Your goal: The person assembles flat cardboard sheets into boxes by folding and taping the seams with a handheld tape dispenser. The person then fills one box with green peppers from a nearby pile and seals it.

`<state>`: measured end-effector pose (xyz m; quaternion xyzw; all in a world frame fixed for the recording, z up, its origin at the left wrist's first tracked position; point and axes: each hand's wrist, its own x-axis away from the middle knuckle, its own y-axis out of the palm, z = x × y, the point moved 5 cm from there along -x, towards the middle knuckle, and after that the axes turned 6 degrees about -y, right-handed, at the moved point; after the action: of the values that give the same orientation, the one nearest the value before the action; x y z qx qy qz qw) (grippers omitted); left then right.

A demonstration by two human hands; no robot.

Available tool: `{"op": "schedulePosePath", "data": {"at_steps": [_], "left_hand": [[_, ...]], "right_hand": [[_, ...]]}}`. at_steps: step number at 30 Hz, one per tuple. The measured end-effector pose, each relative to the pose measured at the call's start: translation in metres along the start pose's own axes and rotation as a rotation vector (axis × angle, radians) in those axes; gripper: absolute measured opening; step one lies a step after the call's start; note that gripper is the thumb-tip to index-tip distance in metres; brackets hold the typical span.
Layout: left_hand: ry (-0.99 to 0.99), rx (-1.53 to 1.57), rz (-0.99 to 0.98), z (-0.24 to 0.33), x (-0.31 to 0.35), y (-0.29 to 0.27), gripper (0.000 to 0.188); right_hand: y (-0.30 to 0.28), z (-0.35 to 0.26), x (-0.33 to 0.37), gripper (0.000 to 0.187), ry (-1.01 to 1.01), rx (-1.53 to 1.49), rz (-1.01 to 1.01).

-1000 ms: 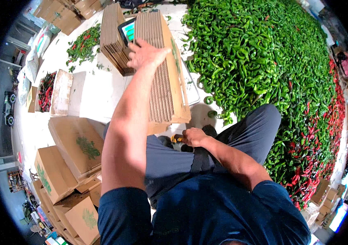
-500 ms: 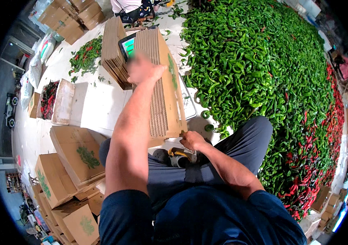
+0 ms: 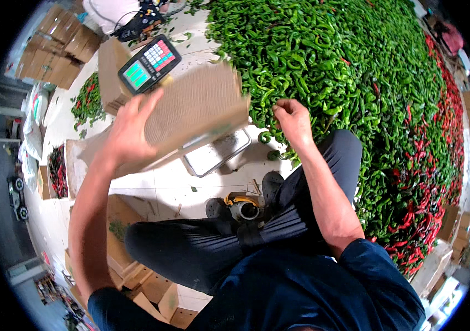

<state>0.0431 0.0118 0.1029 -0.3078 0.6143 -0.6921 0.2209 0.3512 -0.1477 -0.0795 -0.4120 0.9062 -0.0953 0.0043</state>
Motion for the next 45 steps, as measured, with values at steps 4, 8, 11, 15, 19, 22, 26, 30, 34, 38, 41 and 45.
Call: {"op": "schedulePosePath", "data": {"at_steps": [4, 8, 11, 15, 19, 22, 26, 30, 34, 38, 41, 45], "left_hand": [[0.178, -0.141, -0.081, -0.019, 0.018, 0.029, 0.110], [0.121, -0.054, -0.090, -0.027, 0.006, 0.032, 0.108], [0.097, -0.080, -0.184, -0.027, 0.000, 0.035, 0.111], [0.055, -0.080, -0.184, -0.033, -0.013, 0.036, 0.112], [0.086, -0.077, -0.147, -0.035, -0.021, 0.038, 0.109], [0.107, -0.055, -0.134, -0.033, -0.023, 0.039, 0.107], [0.100, 0.036, -0.116, -0.041, -0.026, 0.046, 0.106], [0.107, 0.041, -0.091, -0.043, -0.028, 0.050, 0.105], [0.123, 0.043, -0.065, -0.041, -0.032, 0.047, 0.106], [0.148, 0.076, -0.039, -0.041, -0.034, 0.045, 0.108], [0.177, 0.080, -0.035, -0.040, -0.033, 0.045, 0.109], [0.168, 0.086, -0.036, -0.037, -0.029, 0.044, 0.109]], "right_hand": [[0.003, -0.040, 0.005, 0.051, -0.159, -0.002, -0.382], [0.026, -0.047, 0.021, 0.058, -0.400, 0.127, -0.601], [0.040, -0.064, 0.019, 0.062, -0.498, 0.144, -0.594], [0.062, -0.074, 0.009, 0.072, -0.577, 0.212, -0.742], [0.069, -0.083, -0.007, 0.074, -0.565, 0.146, -0.702], [0.074, -0.081, -0.021, 0.065, -0.625, 0.197, -0.850], [0.074, -0.088, -0.014, 0.051, -0.642, 0.206, -0.773], [0.073, -0.082, -0.017, 0.051, -0.688, 0.134, -0.724], [0.077, -0.086, -0.023, 0.045, -0.673, 0.230, -0.748], [0.080, -0.085, -0.023, 0.038, -0.760, 0.245, -0.714], [0.083, -0.089, -0.028, 0.032, -0.791, 0.234, -0.762], [0.084, -0.082, -0.027, 0.025, -0.765, 0.201, -0.824]]}}
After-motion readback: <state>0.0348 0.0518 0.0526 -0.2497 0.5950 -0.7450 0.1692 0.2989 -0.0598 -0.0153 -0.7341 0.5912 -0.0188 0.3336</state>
